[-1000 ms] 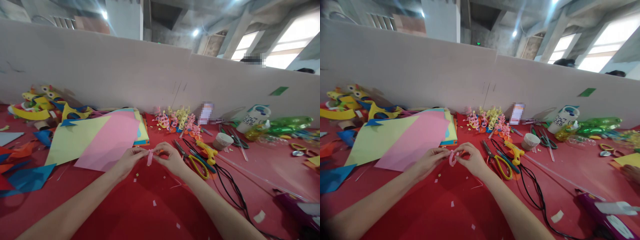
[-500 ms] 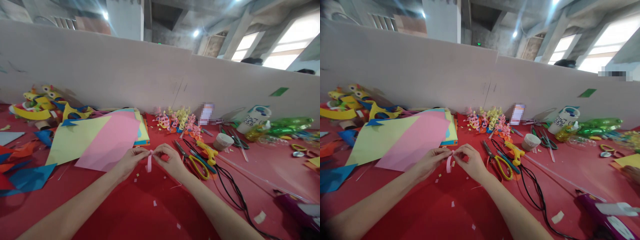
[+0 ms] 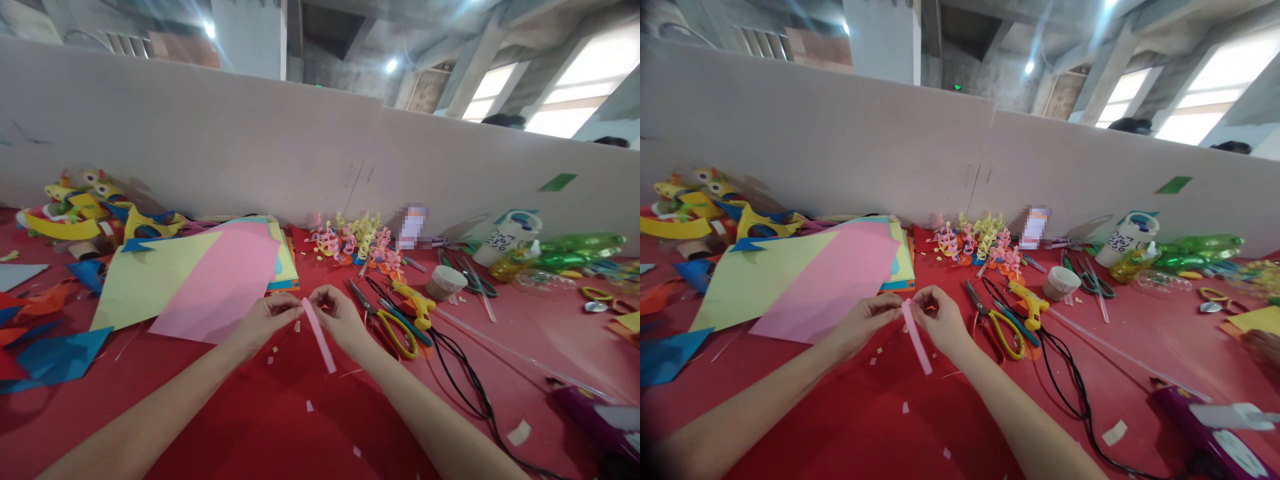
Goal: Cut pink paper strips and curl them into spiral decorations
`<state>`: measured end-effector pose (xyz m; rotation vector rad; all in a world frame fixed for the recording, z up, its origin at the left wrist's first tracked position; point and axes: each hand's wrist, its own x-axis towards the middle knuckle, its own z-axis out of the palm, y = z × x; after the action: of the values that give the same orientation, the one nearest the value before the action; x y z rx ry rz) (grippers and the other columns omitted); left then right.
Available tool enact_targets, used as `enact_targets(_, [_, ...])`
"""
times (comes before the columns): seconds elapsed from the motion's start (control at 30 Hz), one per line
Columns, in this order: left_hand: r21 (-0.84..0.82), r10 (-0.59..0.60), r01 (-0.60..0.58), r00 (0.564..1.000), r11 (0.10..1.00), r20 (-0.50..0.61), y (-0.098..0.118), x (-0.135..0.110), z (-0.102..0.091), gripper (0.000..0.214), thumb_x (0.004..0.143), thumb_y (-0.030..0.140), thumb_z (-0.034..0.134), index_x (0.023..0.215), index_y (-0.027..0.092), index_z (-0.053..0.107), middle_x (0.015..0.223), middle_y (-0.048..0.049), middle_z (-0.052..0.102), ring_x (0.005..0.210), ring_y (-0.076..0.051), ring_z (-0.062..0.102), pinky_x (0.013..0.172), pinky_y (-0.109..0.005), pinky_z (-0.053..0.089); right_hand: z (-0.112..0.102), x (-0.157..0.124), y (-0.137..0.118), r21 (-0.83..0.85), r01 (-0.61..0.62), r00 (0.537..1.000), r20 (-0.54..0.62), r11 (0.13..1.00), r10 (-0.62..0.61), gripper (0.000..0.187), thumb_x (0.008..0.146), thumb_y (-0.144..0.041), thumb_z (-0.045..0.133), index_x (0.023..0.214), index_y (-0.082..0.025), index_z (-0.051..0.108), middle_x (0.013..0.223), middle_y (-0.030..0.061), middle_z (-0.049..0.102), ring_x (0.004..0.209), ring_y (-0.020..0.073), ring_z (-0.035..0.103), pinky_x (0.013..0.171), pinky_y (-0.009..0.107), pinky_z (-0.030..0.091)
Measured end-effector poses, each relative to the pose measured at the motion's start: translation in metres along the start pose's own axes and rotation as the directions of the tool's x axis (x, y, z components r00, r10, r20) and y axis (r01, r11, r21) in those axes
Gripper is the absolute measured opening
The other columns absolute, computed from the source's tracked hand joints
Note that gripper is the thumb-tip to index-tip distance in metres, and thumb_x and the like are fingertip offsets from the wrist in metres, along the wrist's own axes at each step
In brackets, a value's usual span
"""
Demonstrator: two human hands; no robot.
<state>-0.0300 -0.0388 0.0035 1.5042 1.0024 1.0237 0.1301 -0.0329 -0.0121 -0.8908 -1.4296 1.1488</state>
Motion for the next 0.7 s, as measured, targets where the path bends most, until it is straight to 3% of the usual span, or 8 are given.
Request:
enact_targets(0.17, [0.079, -0.023, 0.025, 0.999, 0.997, -0.037, 0.0045, 0.0000, 0.0004, 0.020, 0.072, 0.036, 0.062, 0.064, 0.019, 0.068, 0.067, -0.0026, 0.061, 0.066, -0.016, 0.055, 0.068, -0.029, 0.042, -0.0041, 0.0011, 0.0023, -0.030, -0.012, 0.995, 0.096, 0.999, 0.015, 0.019, 0.073, -0.035, 0.062, 0.082, -0.019, 0.058, 0.073, -0.0001, 0.057, 0.067, 0.0124, 0.053, 0.063, 0.025, 0.045])
enact_targets(0.43, [0.307, 0.031, -0.027, 1.000, 0.951, -0.007, 0.0048, 0.0007, -0.0002, 0.017, 0.071, 0.027, 0.060, 0.057, 0.018, 0.065, 0.065, -0.0016, 0.059, 0.067, -0.016, 0.054, 0.068, -0.028, 0.041, -0.0083, 0.0019, 0.0033, -0.055, -0.084, 0.987, 0.131, 0.995, 0.090, 0.023, 0.070, -0.038, 0.065, 0.068, -0.017, 0.058, 0.068, -0.0006, 0.056, 0.066, 0.0125, 0.052, 0.066, 0.026, 0.043])
enact_targets(0.7, [0.209, -0.014, 0.015, 1.000, 0.978, -0.006, -0.0022, -0.0003, 0.0033, 0.021, 0.075, 0.030, 0.057, 0.059, 0.017, 0.065, 0.065, -0.0017, 0.059, 0.064, -0.016, 0.055, 0.063, -0.026, 0.041, -0.0084, 0.0027, 0.0102, -0.011, -0.058, 0.995, 0.081, 0.998, 0.059, 0.020, 0.070, -0.036, 0.065, 0.067, -0.018, 0.057, 0.065, -0.0019, 0.056, 0.061, 0.0118, 0.051, 0.064, 0.025, 0.043])
